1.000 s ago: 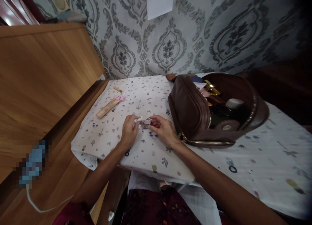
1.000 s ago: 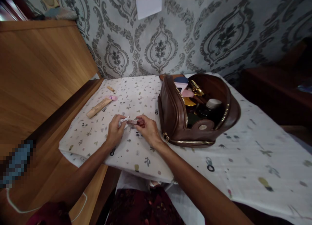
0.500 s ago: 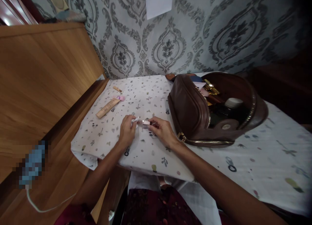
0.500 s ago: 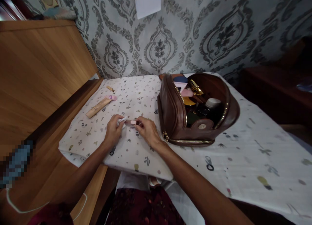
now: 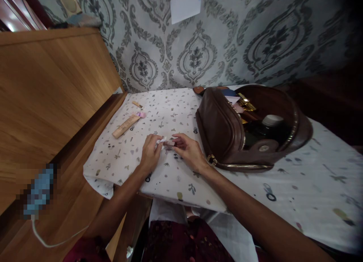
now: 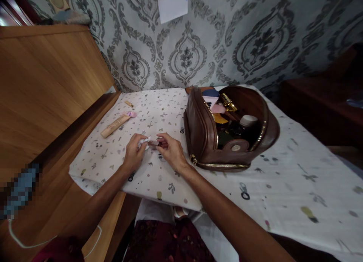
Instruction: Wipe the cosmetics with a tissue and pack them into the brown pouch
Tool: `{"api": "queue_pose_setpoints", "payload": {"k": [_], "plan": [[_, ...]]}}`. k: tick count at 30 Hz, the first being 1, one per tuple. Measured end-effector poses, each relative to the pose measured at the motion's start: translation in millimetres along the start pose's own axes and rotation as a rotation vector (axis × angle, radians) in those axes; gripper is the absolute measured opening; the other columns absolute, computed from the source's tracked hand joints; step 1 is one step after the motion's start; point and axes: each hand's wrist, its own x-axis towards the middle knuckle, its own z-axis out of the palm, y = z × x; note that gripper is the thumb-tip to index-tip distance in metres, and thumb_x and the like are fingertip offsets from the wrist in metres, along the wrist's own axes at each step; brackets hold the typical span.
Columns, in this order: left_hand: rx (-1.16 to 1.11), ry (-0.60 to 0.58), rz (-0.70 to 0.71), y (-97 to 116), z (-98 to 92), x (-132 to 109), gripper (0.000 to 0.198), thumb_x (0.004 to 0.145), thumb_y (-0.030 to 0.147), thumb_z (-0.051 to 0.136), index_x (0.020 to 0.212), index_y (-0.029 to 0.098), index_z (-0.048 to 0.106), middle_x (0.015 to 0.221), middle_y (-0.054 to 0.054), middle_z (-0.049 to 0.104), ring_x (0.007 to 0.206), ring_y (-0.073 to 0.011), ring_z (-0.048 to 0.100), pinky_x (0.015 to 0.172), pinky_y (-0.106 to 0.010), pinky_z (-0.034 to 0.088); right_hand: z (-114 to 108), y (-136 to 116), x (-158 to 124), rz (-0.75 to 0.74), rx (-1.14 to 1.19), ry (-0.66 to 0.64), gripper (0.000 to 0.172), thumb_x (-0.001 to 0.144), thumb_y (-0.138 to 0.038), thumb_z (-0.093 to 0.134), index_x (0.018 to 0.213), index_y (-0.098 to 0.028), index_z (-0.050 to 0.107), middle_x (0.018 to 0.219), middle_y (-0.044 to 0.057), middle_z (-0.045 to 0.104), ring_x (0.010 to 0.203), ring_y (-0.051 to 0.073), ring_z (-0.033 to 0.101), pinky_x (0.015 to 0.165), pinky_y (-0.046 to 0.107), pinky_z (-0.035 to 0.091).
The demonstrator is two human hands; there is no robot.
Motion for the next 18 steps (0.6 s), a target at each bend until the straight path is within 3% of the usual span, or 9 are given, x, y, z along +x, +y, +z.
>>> {"api": "queue_pose_setpoints", "payload": {"k": [3, 6, 12, 15, 18], "plan": [[0.000, -0.062, 0.182, 8, 1.6, -2, 0.013, 0.097, 0.020, 0.046, 0.102, 0.021, 0.058, 0.101, -0.007, 0.061, 0.101, -0.0219, 0.056, 0.092, -0.036, 0.046, 0, -4, -2, -0.060, -0.099, -0.027, 0.047, 0.074, -0.012, 0.068, 0.119, -0.023, 0.063, 0.095, 0.002, 0.072, 0.078, 0.015, 0.068, 0.082, 0.032, 0.057], [0.040, -0.135, 0.223, 11, 3.7, -3, 0.015, 0.097, 0.021, 0.044, 0.102, 0.022, 0.058, 0.102, -0.008, 0.061, 0.102, -0.0231, 0.055, 0.092, -0.038, 0.045, -1, -5, -4, -0.105, -0.162, -0.027, 0.045, 0.074, -0.011, 0.068, 0.118, -0.023, 0.065, 0.100, 0.003, 0.070, 0.078, 0.015, 0.067, 0.080, 0.032, 0.058], [0.120, -0.044, 0.006, -3, 0.2, -2, 0.011, 0.093, 0.017, 0.048, 0.098, 0.021, 0.057, 0.096, -0.006, 0.059, 0.096, -0.0228, 0.056, 0.087, -0.035, 0.045, -2, -1, -2, -0.072, -0.170, 0.004, 0.019, 0.074, -0.013, 0.071, 0.092, -0.018, 0.073, 0.114, 0.010, 0.062, 0.076, 0.015, 0.068, 0.073, 0.032, 0.060], [0.132, -0.009, -0.093, -11, -3.0, -1, 0.008, 0.092, 0.017, 0.049, 0.094, 0.021, 0.057, 0.092, -0.005, 0.059, 0.093, -0.0223, 0.056, 0.084, -0.035, 0.046, -3, -1, -2, -0.044, -0.182, 0.004, 0.015, 0.075, -0.015, 0.071, 0.089, -0.019, 0.072, 0.096, 0.006, 0.067, 0.074, 0.016, 0.067, 0.071, 0.031, 0.058], [0.120, -0.005, -0.122, -15, -4.1, -1, 0.008, 0.091, 0.017, 0.050, 0.092, 0.021, 0.057, 0.091, -0.004, 0.059, 0.090, -0.0217, 0.057, 0.082, -0.034, 0.046, -3, -2, -3, 0.048, -0.073, -0.041, 0.015, 0.079, -0.023, 0.068, 0.094, -0.020, 0.070, 0.073, 0.001, 0.067, 0.066, 0.017, 0.066, 0.059, 0.027, 0.054]]}}
